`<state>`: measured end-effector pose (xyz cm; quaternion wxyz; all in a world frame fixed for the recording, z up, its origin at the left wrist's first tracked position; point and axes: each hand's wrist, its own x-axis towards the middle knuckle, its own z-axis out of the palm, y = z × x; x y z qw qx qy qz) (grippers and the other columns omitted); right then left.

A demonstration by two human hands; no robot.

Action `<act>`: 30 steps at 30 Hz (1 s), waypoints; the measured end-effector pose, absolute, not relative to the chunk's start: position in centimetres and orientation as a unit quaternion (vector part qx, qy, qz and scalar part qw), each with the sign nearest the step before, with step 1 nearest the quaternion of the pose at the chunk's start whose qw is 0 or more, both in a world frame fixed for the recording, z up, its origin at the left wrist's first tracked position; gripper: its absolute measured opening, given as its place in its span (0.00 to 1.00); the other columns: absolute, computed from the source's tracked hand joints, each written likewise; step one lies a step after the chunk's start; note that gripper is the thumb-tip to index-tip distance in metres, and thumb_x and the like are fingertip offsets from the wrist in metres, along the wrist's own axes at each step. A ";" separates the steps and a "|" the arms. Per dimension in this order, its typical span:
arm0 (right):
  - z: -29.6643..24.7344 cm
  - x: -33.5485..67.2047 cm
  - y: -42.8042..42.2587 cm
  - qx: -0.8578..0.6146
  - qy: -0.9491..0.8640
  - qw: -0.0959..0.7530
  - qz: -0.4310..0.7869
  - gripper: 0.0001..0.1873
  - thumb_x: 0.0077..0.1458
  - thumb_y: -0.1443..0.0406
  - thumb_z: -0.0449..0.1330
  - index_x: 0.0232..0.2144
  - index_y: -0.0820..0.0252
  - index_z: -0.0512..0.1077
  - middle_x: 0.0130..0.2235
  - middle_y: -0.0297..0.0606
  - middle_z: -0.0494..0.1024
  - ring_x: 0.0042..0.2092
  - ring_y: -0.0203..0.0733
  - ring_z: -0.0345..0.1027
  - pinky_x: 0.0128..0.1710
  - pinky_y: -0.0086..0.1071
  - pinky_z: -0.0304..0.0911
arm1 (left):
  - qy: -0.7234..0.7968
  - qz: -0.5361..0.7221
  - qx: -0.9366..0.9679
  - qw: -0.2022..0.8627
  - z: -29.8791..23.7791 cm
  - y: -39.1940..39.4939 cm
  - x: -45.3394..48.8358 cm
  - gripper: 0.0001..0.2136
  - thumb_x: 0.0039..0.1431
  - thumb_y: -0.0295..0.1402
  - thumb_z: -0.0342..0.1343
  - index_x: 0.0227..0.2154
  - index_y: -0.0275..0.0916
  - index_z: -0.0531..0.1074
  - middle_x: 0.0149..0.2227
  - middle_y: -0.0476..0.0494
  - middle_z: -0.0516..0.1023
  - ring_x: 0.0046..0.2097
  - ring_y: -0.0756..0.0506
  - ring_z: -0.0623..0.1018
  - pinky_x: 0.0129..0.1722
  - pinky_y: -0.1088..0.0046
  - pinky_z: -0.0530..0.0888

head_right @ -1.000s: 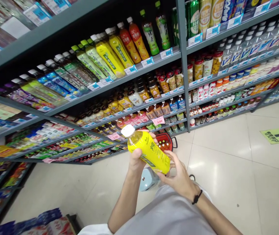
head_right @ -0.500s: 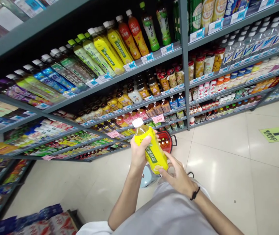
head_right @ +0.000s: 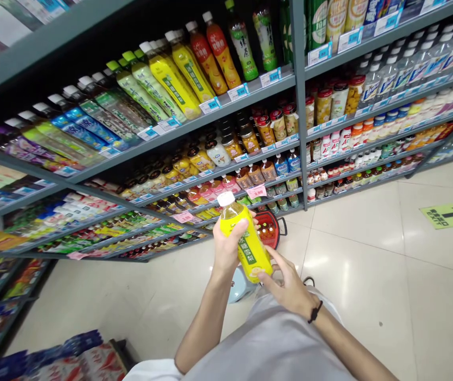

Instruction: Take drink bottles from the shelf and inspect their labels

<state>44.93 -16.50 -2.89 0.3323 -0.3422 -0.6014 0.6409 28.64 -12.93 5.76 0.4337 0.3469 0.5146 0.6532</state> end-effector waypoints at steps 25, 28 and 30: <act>-1.7 44.2 -17.0 -0.162 -0.385 0.263 0.870 0.38 0.53 0.39 0.69 0.54 0.59 0.72 0.41 0.43 0.81 0.28 0.37 0.71 0.23 0.28 0.68 | 0.274 0.739 0.180 0.589 6.4 -13.0 28.1 0.29 0.41 0.57 0.66 0.39 0.39 0.71 0.31 0.48 0.64 0.29 0.50 0.64 0.27 0.76 0.68; -1.6 43.9 -17.2 -0.187 -0.398 0.277 0.855 0.34 0.52 0.41 0.71 0.49 0.59 0.73 0.40 0.42 0.81 0.28 0.36 0.71 0.23 0.27 0.68 | 0.274 0.732 0.169 0.601 5.9 -13.0 27.7 0.30 0.41 0.57 0.68 0.39 0.39 0.73 0.32 0.47 0.66 0.30 0.50 0.66 0.28 0.75 0.71; -1.6 43.7 -17.4 -0.206 -0.403 0.292 0.843 0.35 0.51 0.40 0.71 0.49 0.59 0.73 0.40 0.42 0.81 0.29 0.37 0.72 0.22 0.26 0.67 | 0.280 0.728 0.152 0.607 5.6 -12.9 27.5 0.29 0.42 0.57 0.68 0.40 0.39 0.74 0.34 0.45 0.70 0.34 0.48 0.70 0.30 0.75 0.73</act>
